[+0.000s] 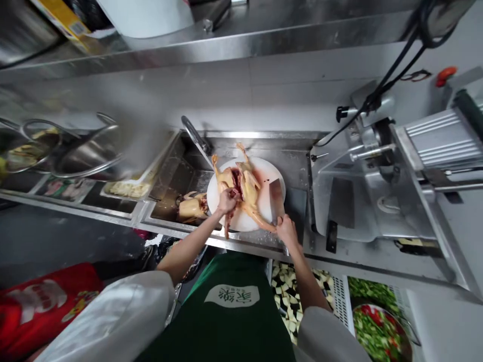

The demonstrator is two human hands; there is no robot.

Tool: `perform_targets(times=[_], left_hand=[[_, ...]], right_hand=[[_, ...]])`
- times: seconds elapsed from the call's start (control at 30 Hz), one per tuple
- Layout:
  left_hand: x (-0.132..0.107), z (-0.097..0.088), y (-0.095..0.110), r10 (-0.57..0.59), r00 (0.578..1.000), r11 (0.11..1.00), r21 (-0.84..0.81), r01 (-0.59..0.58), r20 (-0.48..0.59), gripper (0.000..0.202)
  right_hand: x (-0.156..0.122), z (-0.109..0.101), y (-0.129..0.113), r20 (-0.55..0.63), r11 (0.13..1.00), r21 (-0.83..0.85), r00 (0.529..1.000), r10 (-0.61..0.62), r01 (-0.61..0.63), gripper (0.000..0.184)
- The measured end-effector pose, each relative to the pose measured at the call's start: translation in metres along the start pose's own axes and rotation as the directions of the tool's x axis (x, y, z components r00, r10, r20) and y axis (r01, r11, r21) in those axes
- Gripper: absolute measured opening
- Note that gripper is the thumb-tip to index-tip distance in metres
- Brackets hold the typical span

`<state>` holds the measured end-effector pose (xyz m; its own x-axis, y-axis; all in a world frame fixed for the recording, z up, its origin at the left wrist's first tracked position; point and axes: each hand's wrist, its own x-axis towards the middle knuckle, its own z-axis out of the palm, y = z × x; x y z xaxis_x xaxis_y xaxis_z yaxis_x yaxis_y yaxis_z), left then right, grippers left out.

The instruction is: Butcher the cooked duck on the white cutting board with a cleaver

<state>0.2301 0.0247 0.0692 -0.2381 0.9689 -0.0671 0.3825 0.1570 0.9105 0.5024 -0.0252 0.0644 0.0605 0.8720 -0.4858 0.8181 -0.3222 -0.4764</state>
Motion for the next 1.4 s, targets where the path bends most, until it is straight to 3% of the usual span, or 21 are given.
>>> perform_targets(times=[0.1, 0.33, 0.5, 0.63, 0.73, 0.9, 1.17, 1.4], left_hand=[[-0.004, -0.005, -0.003, -0.045, 0.998, 0.998, -0.044, 0.047, 0.045, 0.004], [-0.062, 0.046, -0.018, -0.098, 0.957, 0.988, -0.144, 0.061, -0.271, 0.028], [-0.082, 0.068, -0.011, -0.091, 0.916, 0.979, -0.201, 0.012, -0.39, 0.03], [-0.087, 0.073, -0.012, -0.151, 0.863, 0.975, -0.219, 0.048, -0.482, 0.032], [-0.087, 0.072, -0.021, -0.204, 0.859, 0.97, -0.216, 0.113, -0.469, 0.037], [-0.087, 0.068, -0.033, -0.237, 0.882, 0.959, -0.243, 0.146, -0.407, 0.035], [-0.095, 0.071, -0.02, -0.183, 0.888, 0.961, -0.269, 0.07, -0.422, 0.034], [-0.094, 0.068, -0.018, -0.22, 0.903, 0.931, -0.356, 0.082, -0.368, 0.042]], right_hand=[[0.0, 0.005, 0.003, -0.008, 1.0, 0.005, 1.0, 0.014, -0.014, 0.027], [0.002, -0.008, -0.009, 0.022, 0.997, -0.08, 1.0, -0.001, 0.002, 0.028], [-0.008, -0.014, -0.032, -0.057, 0.958, -0.242, 0.983, -0.173, 0.154, 0.032], [-0.01, -0.004, -0.057, 0.018, 0.903, -0.247, 0.933, -0.359, 0.352, 0.035], [-0.003, 0.008, -0.072, 0.08, 0.865, -0.236, 0.896, -0.437, 0.443, 0.035], [0.007, 0.021, -0.082, 0.089, 0.872, -0.216, 0.898, -0.431, 0.44, 0.036], [0.003, 0.015, -0.082, 0.039, 0.908, -0.199, 0.929, -0.368, 0.368, 0.031], [-0.005, 0.025, -0.107, -0.006, 0.871, -0.255, 0.9, -0.435, 0.42, 0.036]])
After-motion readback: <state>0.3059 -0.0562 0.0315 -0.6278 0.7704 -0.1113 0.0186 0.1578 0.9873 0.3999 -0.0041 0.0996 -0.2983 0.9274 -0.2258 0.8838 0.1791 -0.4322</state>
